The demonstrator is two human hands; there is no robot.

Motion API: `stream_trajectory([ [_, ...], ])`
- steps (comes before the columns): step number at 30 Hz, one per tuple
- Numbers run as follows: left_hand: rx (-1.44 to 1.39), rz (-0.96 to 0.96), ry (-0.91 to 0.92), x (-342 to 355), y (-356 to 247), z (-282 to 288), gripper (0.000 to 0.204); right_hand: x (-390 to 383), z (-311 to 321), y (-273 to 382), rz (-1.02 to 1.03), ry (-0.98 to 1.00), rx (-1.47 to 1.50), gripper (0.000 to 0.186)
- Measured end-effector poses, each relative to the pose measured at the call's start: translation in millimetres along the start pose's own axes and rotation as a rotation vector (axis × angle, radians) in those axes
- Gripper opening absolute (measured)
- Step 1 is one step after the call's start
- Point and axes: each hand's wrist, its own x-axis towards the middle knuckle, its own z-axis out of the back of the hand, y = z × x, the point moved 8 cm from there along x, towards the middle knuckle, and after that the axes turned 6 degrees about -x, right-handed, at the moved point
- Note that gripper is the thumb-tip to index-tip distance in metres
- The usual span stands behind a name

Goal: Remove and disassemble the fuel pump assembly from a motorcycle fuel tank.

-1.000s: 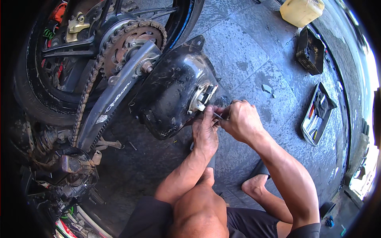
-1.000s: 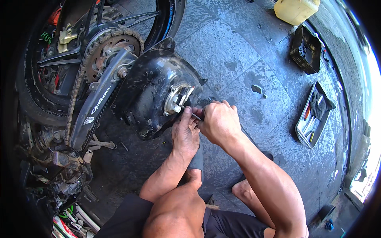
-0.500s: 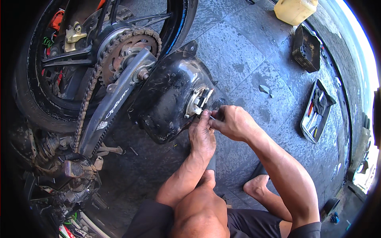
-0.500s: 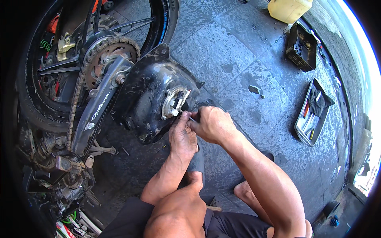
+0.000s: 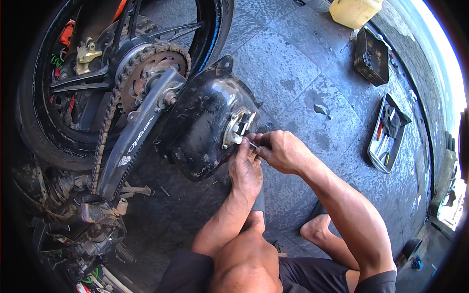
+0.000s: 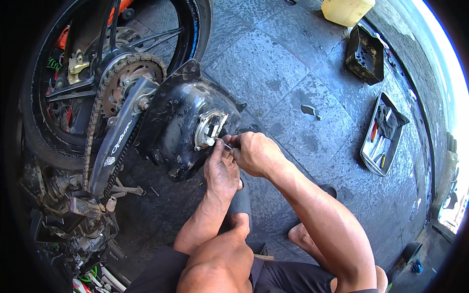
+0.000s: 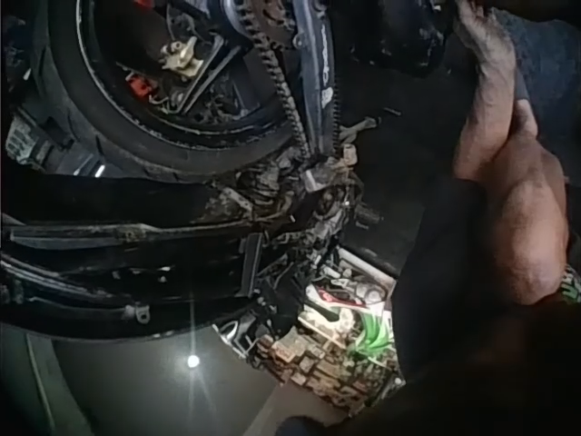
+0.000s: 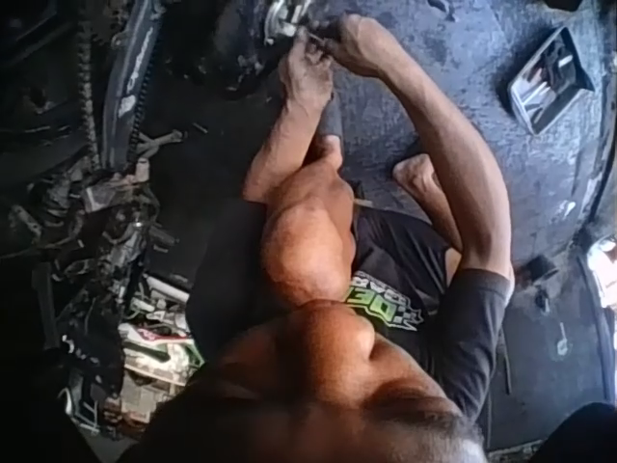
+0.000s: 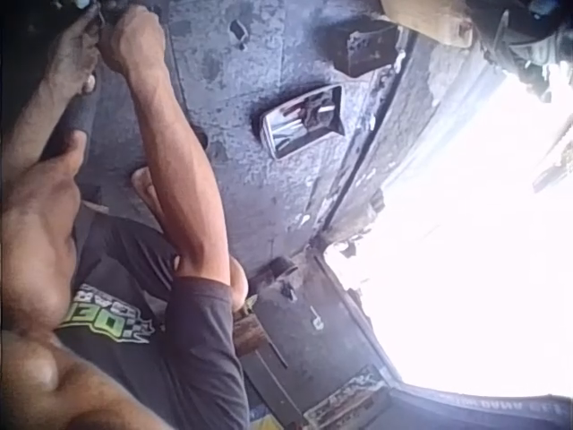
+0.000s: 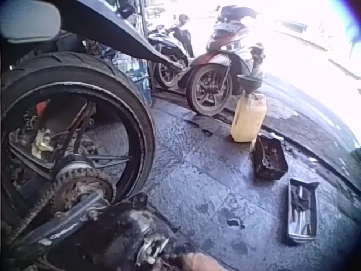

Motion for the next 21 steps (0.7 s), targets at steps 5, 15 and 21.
stream_trajectory([
  [5,0.022,-0.019,-0.051,3.6,-3.1,4.5,0.035,-14.1,15.6,-9.3,-0.136,-0.012,-0.167,0.026],
  [15,0.103,0.095,0.106,7.8,16.3,-26.3,0.041,2.1,39.4,-8.8,-0.029,-0.239,0.087,0.023],
  [21,-0.001,0.040,0.160,18.6,12.7,-49.4,0.038,3.0,45.0,-2.6,0.028,-0.287,0.092,0.023],
])
